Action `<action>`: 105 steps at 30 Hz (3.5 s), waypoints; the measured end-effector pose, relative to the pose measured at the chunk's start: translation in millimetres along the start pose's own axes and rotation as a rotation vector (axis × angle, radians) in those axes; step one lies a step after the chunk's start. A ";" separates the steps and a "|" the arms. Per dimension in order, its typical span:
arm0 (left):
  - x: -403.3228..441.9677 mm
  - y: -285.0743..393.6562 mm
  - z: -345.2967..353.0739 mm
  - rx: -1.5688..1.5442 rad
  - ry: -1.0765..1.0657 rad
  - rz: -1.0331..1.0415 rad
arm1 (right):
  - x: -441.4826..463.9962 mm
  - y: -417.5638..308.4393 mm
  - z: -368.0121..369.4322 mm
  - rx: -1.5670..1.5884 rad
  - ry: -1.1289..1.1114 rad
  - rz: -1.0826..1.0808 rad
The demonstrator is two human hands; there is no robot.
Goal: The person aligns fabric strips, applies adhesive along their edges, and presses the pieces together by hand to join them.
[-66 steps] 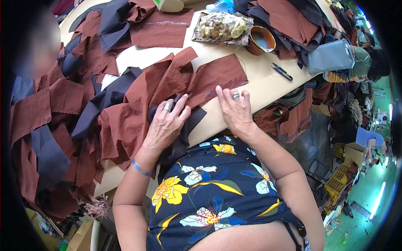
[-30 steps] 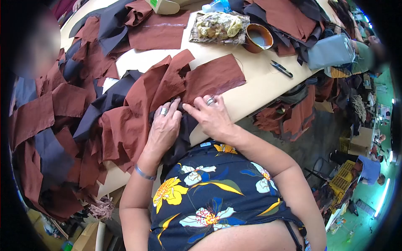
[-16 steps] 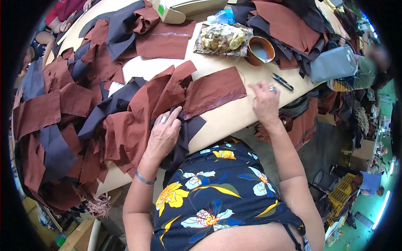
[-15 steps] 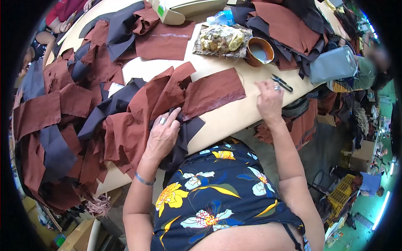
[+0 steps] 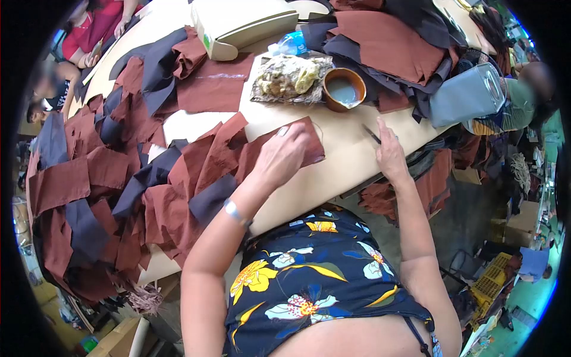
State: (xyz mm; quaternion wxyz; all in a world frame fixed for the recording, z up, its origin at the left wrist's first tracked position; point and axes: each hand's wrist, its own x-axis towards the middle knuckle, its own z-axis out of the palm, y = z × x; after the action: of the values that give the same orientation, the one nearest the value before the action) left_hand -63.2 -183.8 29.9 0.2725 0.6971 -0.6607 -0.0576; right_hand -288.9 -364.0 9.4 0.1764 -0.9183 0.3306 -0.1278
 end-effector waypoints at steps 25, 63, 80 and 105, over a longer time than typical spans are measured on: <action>52.3 4.0 5.3 -0.470 -0.257 -0.517 | 22.4 -68.1 12.4 0.262 -0.346 -0.095; -103.3 -7.8 -298.4 1.117 0.661 -0.526 | 0.6 -13.4 55.4 0.058 0.203 -0.195; -323.4 -202.0 -658.7 0.902 0.148 -1.602 | -5.3 -22.4 60.8 -0.246 0.209 -0.002; 58.1 170.3 -184.7 -1.207 0.105 0.935 | 125.2 24.4 -60.4 -0.056 0.497 -0.199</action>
State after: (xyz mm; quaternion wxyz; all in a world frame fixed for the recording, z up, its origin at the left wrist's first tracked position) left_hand -126.3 -179.4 279.9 0.6333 0.0771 -0.7269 -0.2541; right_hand -230.1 -477.6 68.9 0.0512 -0.8912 0.2752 -0.3568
